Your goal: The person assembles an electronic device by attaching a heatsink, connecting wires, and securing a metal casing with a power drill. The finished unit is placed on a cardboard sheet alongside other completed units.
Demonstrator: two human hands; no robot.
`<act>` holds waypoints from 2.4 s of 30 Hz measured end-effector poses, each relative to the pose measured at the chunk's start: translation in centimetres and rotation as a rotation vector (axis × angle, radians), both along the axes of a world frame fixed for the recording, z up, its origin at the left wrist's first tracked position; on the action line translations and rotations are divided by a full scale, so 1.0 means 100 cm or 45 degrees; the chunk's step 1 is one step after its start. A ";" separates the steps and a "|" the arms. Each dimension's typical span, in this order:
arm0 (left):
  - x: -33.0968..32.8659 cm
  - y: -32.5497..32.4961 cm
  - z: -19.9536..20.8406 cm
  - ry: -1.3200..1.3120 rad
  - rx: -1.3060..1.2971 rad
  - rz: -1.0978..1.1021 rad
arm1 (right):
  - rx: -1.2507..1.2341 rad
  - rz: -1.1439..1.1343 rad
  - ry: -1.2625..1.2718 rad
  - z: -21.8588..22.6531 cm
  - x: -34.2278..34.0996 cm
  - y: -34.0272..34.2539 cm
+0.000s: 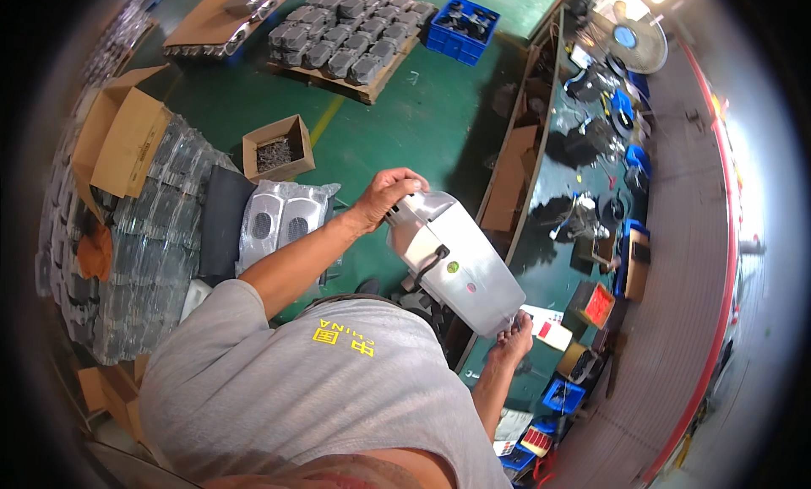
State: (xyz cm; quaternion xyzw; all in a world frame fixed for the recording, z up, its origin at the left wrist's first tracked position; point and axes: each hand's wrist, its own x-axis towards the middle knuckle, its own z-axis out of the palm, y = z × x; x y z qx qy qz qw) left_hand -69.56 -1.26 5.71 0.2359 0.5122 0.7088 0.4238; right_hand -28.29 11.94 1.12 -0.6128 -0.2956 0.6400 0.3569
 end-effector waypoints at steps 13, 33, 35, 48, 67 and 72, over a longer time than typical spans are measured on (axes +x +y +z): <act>-0.173 0.045 -0.021 -0.142 -0.056 0.621 | 0.166 0.424 -0.088 -0.014 -0.308 0.209; -0.537 0.016 -0.051 -0.334 -0.027 1.173 | 0.194 1.095 -0.003 -0.014 -0.812 0.291; -0.579 0.007 -0.052 -0.380 -0.012 1.207 | 0.174 1.136 -0.023 -0.009 -0.864 0.284; -0.834 -0.021 -0.054 -0.321 0.028 1.462 | 0.272 1.405 0.110 -0.058 -1.207 0.274; -1.104 -0.214 -0.089 -0.314 -0.323 1.281 | 0.146 1.664 -0.148 -0.081 -1.575 0.077; -1.197 -0.314 -0.066 -0.279 -0.391 1.038 | 0.034 1.593 -0.190 -0.094 -1.639 -0.002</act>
